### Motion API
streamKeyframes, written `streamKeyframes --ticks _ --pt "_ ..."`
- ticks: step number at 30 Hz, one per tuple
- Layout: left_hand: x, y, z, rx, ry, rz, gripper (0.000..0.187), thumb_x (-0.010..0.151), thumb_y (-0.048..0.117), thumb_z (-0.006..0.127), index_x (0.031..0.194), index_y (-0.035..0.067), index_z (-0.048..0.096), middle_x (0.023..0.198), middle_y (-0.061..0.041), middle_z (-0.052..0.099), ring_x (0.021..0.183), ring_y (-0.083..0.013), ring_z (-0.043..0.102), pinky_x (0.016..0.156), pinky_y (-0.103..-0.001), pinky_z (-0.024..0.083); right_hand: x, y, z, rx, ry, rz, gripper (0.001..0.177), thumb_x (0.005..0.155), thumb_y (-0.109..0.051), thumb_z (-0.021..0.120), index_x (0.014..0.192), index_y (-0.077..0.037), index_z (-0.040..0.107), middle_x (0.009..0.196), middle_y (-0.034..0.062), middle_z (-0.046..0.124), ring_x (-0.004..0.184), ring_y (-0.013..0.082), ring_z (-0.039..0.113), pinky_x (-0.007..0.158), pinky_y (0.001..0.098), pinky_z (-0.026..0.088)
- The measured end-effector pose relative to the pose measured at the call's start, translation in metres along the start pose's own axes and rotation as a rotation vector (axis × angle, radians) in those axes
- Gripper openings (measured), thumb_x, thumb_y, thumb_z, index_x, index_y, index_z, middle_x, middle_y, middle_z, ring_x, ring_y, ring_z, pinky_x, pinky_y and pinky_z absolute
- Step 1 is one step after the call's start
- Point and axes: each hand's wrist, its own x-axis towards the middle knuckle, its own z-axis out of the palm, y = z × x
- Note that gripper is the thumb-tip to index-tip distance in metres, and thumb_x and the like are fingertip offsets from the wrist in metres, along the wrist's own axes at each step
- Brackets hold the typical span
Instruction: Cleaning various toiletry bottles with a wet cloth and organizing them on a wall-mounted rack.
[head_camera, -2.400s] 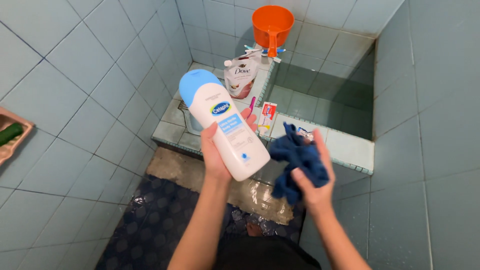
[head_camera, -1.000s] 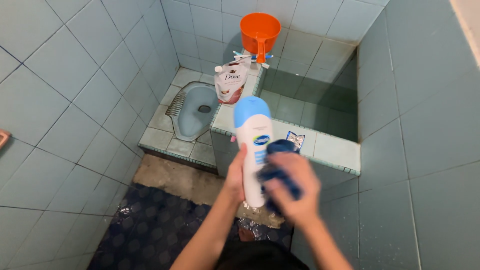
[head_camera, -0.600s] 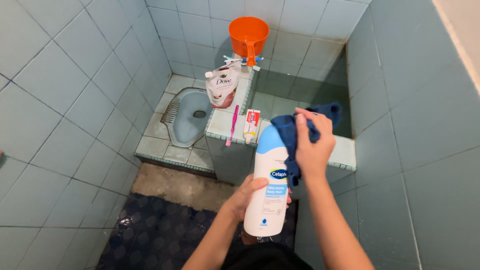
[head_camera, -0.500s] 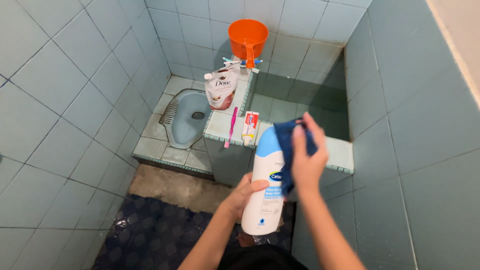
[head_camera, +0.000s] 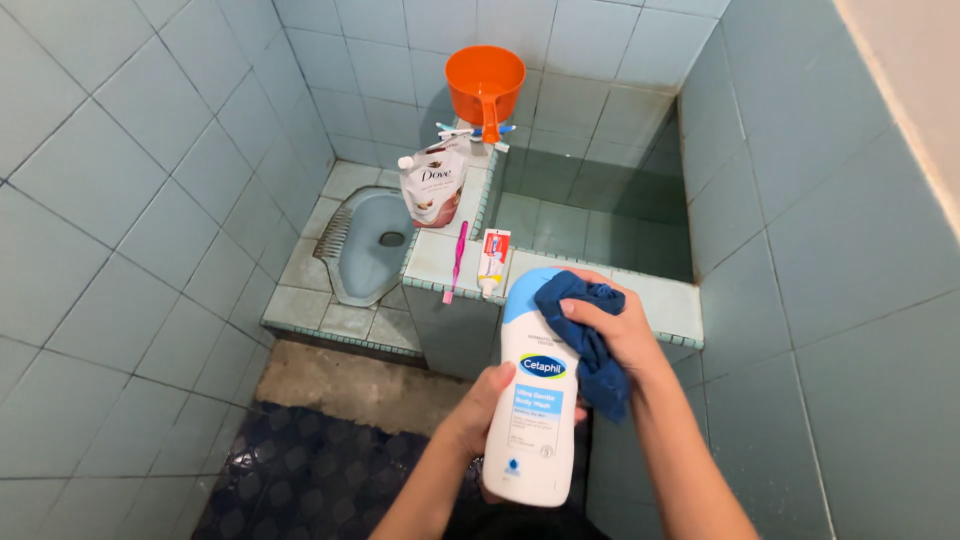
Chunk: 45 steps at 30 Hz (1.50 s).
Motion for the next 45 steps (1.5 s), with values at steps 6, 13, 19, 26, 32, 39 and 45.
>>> streamKeyframes --ticks 6,13,19,26,32,39,45 --pt "0.022 -0.014 -0.013 0.653 0.609 0.279 0.050 0.097 0.037 0.065 0.127 -0.002 0.057 0.106 -0.015 0.074 0.090 -0.0214 0.073 0.079 -0.039 0.059 0.017 0.040 0.013 -0.093 0.359 -0.109 0.042 0.088 -0.022 0.081 0.115 0.009 0.075 0.099 0.0078 0.073 0.086 0.0155 0.062 0.077 0.0287 0.050" --pt "0.030 0.010 -0.057 0.454 0.864 0.548 0.060 0.100 0.053 0.043 0.126 0.004 0.065 0.109 -0.010 0.075 0.093 -0.0181 0.073 0.081 -0.032 0.059 -0.030 0.048 0.065 -0.301 0.133 -0.165 0.068 0.081 -0.024 0.083 0.140 -0.002 0.058 0.118 0.0119 0.075 0.103 0.0129 0.068 0.091 0.0279 0.052" --pt "0.030 0.007 -0.082 -0.040 0.544 0.491 0.071 0.100 0.070 0.038 0.113 0.006 0.066 0.096 -0.010 0.071 0.084 -0.0224 0.071 0.075 -0.036 0.059 -0.070 0.048 0.067 -0.642 0.096 -0.494 0.058 0.079 -0.014 0.085 0.134 -0.005 0.067 0.129 0.0181 0.073 0.117 0.0257 0.072 0.100 0.0329 0.054" --pt "0.048 0.001 -0.100 0.134 0.317 0.621 0.060 0.105 0.061 0.045 0.124 0.005 0.057 0.110 -0.011 0.065 0.100 -0.0241 0.065 0.087 -0.039 0.055 -0.062 0.029 0.050 -0.750 0.155 -0.743 0.056 0.073 -0.011 0.088 0.126 -0.012 0.071 0.118 0.0130 0.073 0.119 0.0322 0.065 0.111 0.0397 0.048" --pt "0.097 0.018 -0.058 0.478 0.191 0.688 0.051 0.109 0.046 0.051 0.140 0.005 0.049 0.131 -0.013 0.058 0.120 -0.0251 0.059 0.103 -0.041 0.050 -0.030 -0.001 0.057 -0.444 0.022 -0.559 0.110 0.070 -0.023 0.092 0.158 -0.004 0.029 0.149 0.0210 0.047 0.136 0.0314 0.049 0.113 0.0418 0.039" --pt "0.077 -0.021 -0.067 -0.240 0.016 0.321 0.050 0.111 0.045 0.051 0.132 0.001 0.059 0.092 -0.025 0.074 0.055 -0.0381 0.070 0.045 -0.051 0.058 0.047 0.024 0.004 0.005 -0.185 -0.086 0.051 0.095 -0.030 0.073 0.130 0.006 0.065 0.113 0.0097 0.071 0.103 0.0159 0.065 0.094 0.0284 0.052" --pt "0.061 -0.049 -0.136 -0.127 0.396 0.522 0.049 0.107 0.042 0.051 0.138 0.006 0.061 0.106 -0.016 0.073 0.078 -0.0285 0.071 0.064 -0.043 0.059 0.080 0.089 0.018 -0.010 -0.073 0.012 0.045 0.102 -0.032 0.069 0.120 0.009 0.076 0.108 0.0140 0.071 0.093 0.0169 0.062 0.084 0.0296 0.049"
